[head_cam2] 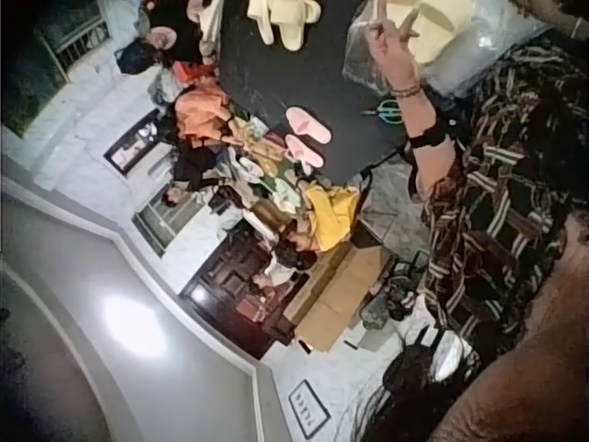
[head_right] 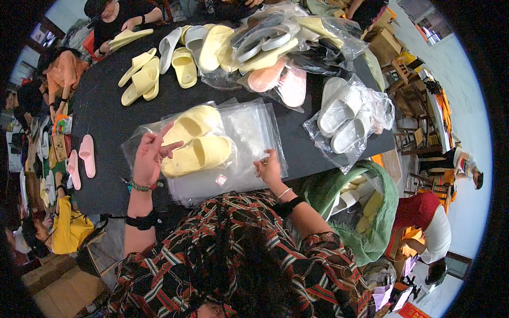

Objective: The recorder is placing pairs of slippers into individual plastic bags.

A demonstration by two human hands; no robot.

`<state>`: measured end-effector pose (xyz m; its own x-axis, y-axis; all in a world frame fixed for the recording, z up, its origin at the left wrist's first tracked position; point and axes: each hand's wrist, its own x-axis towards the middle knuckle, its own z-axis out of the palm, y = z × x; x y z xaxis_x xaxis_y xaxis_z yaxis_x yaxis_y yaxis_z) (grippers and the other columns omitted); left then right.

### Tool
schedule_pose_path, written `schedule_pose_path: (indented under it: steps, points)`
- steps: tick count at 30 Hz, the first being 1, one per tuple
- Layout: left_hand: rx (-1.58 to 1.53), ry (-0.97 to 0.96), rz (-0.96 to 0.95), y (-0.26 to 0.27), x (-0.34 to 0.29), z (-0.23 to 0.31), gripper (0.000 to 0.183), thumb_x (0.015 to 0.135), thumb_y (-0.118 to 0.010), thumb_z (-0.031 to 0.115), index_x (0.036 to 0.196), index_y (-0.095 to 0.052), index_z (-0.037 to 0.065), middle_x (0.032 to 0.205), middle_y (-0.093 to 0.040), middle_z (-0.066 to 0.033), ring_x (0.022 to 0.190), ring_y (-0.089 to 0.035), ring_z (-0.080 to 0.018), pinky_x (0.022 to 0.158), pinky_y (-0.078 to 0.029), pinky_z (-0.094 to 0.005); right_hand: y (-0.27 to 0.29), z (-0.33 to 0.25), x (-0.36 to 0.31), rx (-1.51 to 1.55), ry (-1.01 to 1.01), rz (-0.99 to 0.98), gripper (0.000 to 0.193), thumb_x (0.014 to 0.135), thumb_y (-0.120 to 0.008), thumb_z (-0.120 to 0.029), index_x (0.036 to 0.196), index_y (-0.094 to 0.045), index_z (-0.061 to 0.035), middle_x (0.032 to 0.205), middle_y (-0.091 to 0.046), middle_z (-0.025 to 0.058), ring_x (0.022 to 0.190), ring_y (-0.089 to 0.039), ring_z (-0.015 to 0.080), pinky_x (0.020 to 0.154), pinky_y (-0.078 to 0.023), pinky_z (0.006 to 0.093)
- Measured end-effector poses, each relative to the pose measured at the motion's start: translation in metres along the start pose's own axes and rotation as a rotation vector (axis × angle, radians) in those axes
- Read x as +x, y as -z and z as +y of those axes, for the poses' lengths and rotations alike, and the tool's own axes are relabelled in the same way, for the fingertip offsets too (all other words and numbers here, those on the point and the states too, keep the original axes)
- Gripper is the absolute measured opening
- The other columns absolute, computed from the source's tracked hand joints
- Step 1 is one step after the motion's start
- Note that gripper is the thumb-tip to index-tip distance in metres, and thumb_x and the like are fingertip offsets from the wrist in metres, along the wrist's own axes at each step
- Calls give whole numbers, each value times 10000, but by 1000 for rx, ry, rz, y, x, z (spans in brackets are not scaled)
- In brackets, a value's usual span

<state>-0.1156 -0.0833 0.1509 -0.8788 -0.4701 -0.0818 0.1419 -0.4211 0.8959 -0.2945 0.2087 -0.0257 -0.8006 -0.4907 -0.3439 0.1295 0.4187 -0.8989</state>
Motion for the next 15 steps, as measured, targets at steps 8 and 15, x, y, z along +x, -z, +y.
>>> schedule_pose_path:
  steps: [8, 15]
  points:
    - [-27, -147, -202, -45, 1, 35, 80, 972, -474, 88, 1030, -501, 41, 1444, -349, -249, 1064, -614, -387, 667, -502, -269, 2, -8, -5, -215, -70, -14, 701, 807, -728, -123, 1297, -234, -38, 658, -600, 103, 476, -585, 194, 427, -469, 336]
    - [198, 61, -57, -46, -16, 14, 94, 964, -501, 112, 982, -516, 22, 1365, -462, -217, 908, -680, -253, 717, -549, -294, 8, 1, -12, -350, -24, -70, 805, 815, -716, -126, 1355, -140, 27, 701, -614, 122, 473, -585, 191, 439, -476, 328]
